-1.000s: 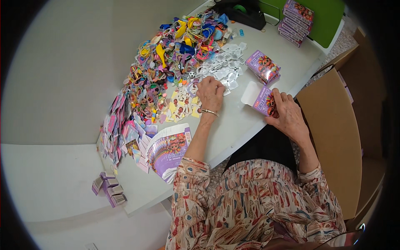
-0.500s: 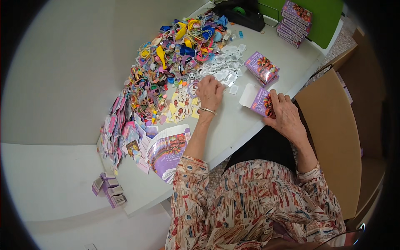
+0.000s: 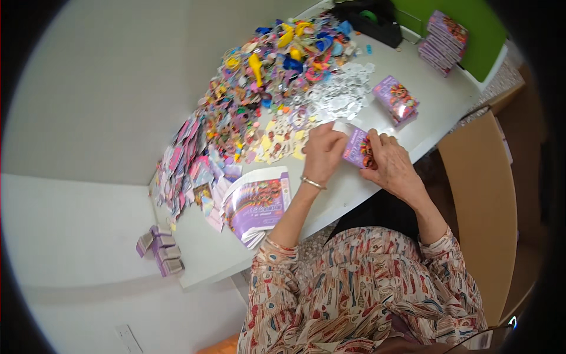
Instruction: Packaging small colorful wrapped items into decorative boxes on a table.
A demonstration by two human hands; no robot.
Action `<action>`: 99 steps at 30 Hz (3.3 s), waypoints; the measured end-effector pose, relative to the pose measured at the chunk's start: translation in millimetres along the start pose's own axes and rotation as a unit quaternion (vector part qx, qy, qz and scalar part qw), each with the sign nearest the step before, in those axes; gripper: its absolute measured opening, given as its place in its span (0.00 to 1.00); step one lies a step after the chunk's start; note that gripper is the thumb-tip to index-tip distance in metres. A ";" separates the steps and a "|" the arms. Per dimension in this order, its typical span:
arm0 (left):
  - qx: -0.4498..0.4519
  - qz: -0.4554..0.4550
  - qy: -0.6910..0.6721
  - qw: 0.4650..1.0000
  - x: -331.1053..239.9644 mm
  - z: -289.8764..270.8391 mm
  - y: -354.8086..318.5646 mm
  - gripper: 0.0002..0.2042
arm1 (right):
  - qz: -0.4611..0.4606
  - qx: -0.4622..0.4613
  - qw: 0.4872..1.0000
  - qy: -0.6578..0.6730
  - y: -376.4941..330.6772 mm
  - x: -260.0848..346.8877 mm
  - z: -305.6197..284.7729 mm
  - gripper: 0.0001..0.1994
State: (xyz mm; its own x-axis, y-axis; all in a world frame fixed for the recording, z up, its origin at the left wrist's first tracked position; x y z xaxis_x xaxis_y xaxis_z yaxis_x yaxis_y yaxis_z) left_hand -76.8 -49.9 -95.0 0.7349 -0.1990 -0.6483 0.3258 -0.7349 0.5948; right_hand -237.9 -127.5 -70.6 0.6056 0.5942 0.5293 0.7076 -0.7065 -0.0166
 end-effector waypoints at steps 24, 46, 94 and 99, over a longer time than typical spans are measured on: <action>0.259 -0.167 0.452 0.837 133.9 -224.3 -78.6 0.21 | -0.028 0.002 1.000 0.010 -2.4 8.0 23.3 0.40; -0.022 -0.046 0.095 0.994 -35.4 -90.2 -3.1 0.05 | -0.014 0.010 1.000 -0.005 -3.1 21.7 26.3 0.36; 0.089 0.141 0.229 0.959 -61.9 -32.7 -2.7 0.07 | -0.026 -0.014 0.999 0.020 -3.0 21.4 21.3 0.39; 0.167 0.026 0.019 0.985 -21.3 -46.6 1.1 0.09 | -0.014 0.008 0.999 0.030 -1.4 18.1 24.1 0.39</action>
State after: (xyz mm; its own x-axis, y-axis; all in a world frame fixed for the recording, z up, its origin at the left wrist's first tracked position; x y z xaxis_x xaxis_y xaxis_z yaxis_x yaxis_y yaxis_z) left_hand -64.4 -16.3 -58.4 0.7696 -0.2229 -0.5984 0.0769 -0.8980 0.4333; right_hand -219.2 -106.5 -81.4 0.5620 0.5895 0.5802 0.7302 -0.6831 -0.0132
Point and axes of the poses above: each hand's wrist, its own y-axis towards the middle knuckle, its own z-axis out of the palm, x = y × z, the point moved 5 cm from there along y, towards the middle knuckle, and after that the axes turned 15 degrees about z, right-handed, at the moved point
